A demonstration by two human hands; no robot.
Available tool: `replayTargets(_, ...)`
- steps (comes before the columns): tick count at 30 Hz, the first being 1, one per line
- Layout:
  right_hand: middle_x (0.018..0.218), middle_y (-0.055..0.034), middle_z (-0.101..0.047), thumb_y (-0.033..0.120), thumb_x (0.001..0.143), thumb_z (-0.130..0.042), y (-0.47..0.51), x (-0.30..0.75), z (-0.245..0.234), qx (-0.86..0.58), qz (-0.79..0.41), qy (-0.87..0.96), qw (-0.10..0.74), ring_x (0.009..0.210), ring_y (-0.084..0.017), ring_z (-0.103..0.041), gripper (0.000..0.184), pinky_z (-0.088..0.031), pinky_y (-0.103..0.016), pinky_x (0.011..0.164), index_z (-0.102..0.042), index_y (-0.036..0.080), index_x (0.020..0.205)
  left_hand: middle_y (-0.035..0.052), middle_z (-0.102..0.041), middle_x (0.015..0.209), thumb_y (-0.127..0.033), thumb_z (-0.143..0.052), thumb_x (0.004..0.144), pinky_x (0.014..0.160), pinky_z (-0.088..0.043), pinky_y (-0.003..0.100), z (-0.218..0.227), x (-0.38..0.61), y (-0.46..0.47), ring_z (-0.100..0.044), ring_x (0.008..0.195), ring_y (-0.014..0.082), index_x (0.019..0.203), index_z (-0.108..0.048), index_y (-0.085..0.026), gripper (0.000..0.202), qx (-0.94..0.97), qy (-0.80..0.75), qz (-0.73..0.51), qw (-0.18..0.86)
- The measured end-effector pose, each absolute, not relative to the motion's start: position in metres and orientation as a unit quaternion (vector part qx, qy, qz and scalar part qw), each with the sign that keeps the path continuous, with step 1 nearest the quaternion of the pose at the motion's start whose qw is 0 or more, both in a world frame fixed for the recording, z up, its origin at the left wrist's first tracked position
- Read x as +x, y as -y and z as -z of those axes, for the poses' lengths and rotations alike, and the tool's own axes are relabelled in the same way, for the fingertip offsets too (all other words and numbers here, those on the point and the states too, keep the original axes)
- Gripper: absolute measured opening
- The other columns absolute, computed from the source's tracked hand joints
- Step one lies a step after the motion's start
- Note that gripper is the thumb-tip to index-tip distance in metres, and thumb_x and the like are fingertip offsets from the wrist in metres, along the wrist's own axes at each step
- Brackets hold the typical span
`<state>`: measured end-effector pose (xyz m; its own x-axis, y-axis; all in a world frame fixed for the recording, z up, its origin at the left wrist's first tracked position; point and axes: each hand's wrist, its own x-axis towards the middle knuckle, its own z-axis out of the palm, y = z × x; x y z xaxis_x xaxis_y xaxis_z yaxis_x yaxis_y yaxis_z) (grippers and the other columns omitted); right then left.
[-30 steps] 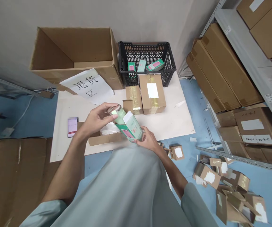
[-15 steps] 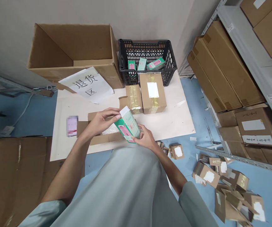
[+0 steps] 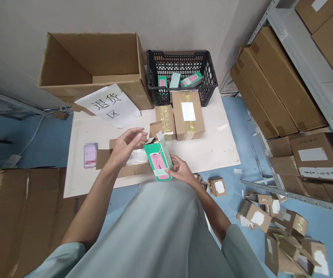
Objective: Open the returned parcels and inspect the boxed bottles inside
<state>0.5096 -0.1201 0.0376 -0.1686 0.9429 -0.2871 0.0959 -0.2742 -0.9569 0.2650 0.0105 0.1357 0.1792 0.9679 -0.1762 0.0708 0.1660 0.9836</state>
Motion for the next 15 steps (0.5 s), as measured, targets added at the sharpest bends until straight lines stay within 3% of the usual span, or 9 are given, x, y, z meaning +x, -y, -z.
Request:
replayTargets(7, 0.063, 0.0105, -0.057, 0.039, 0.08, -0.084, 0.125, 0.513, -0.037, -0.564, -0.564, 0.526, 0.295, 0.058, -0.014, -0.052, 0.074, -0.046, -0.026, 0.061, -0.062, 0.018, 0.148, 0.0062, -0.076, 0.105, -0.067, -0.082, 0.09, 0.067, -0.059, 0.033, -0.139, 0.267, -0.017, -0.071, 0.07, 0.0175, 0.145, -0.072, -0.025, 0.07, 0.612, -0.501, -0.314, 0.526)
replayTargets(11, 0.058, 0.0132, -0.052, 0.035, 0.079, -0.083, 0.126, 0.513, -0.035, -0.574, -0.563, 0.525, 0.279, 0.055, -0.014, -0.05, 0.073, -0.043, -0.025, 0.059, -0.063, 0.018, 0.147, 0.0086, -0.081, 0.105, -0.064, -0.077, 0.093, 0.077, -0.059, 0.035, -0.138, 0.263, -0.018, -0.074, 0.087, 0.0236, 0.11, -0.089, -0.025, 0.044, 0.686, -0.447, -0.238, 0.523)
replayTargets(15, 0.069, 0.0101, -0.06, 0.036, 0.08, -0.083, 0.128, 0.513, -0.035, -0.568, -0.574, 0.515, 0.288, 0.056, -0.013, -0.05, 0.072, -0.044, -0.025, 0.059, -0.063, 0.02, 0.147, 0.0101, -0.081, 0.097, -0.067, -0.078, 0.091, 0.082, -0.059, 0.039, -0.125, 0.26, -0.016, -0.074, 0.091, 0.0265, 0.093, -0.088, -0.022, 0.047, 0.663, -0.476, -0.229, 0.53)
